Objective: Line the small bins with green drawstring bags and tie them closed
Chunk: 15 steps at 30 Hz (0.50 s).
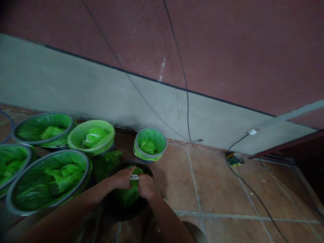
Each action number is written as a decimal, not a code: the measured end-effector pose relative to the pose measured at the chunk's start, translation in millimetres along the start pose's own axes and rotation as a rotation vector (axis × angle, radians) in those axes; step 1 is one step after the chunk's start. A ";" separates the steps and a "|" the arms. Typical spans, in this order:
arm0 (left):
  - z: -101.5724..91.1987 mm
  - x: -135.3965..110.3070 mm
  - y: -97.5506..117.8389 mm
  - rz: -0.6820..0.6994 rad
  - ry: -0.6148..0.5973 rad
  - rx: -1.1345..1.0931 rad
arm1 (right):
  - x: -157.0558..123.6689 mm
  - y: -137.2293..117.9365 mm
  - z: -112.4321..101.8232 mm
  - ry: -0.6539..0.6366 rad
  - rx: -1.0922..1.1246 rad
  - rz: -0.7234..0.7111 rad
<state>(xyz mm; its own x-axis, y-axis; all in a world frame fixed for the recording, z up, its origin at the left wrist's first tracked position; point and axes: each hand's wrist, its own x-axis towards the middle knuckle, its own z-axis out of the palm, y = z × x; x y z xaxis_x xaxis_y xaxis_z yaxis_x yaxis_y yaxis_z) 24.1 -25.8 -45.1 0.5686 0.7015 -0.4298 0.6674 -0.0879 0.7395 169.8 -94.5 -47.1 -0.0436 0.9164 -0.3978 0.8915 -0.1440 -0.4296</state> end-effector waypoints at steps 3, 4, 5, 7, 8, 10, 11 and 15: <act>-0.8 -3.5 7.1 -0.002 -0.028 0.079 | 7.0 -2.4 4.3 0.024 0.238 0.031; -2.0 -4.4 9.0 0.009 -0.024 0.059 | 9.7 -1.9 3.5 0.034 0.388 0.048; -3.2 -4.9 10.4 0.022 -0.014 0.027 | 12.2 -1.1 1.8 0.035 0.554 0.076; -5.0 -4.9 11.9 0.062 -0.006 -0.068 | 15.9 1.5 -3.5 0.041 0.843 0.179; -5.3 -4.2 12.2 0.085 -0.016 -0.130 | 16.9 2.8 -6.9 0.071 0.929 0.237; -5.5 -1.9 12.4 0.076 -0.047 -0.261 | 16.7 4.1 -14.8 0.177 0.951 0.273; -5.7 -0.5 12.4 0.048 -0.058 -0.310 | 15.3 3.6 -19.1 0.234 0.899 0.237; -10.9 3.5 12.1 -0.098 -0.036 -0.437 | 1.8 -6.5 -35.5 0.248 0.537 -0.145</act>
<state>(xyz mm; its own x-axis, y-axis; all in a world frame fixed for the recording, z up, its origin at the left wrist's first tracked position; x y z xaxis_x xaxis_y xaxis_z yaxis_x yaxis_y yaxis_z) 29.0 -16.7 -32.0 0.5344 0.6659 -0.5206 0.4572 0.2904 0.8406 179.9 -78.6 -16.3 0.0163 0.9911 -0.1320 0.5294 -0.1205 -0.8397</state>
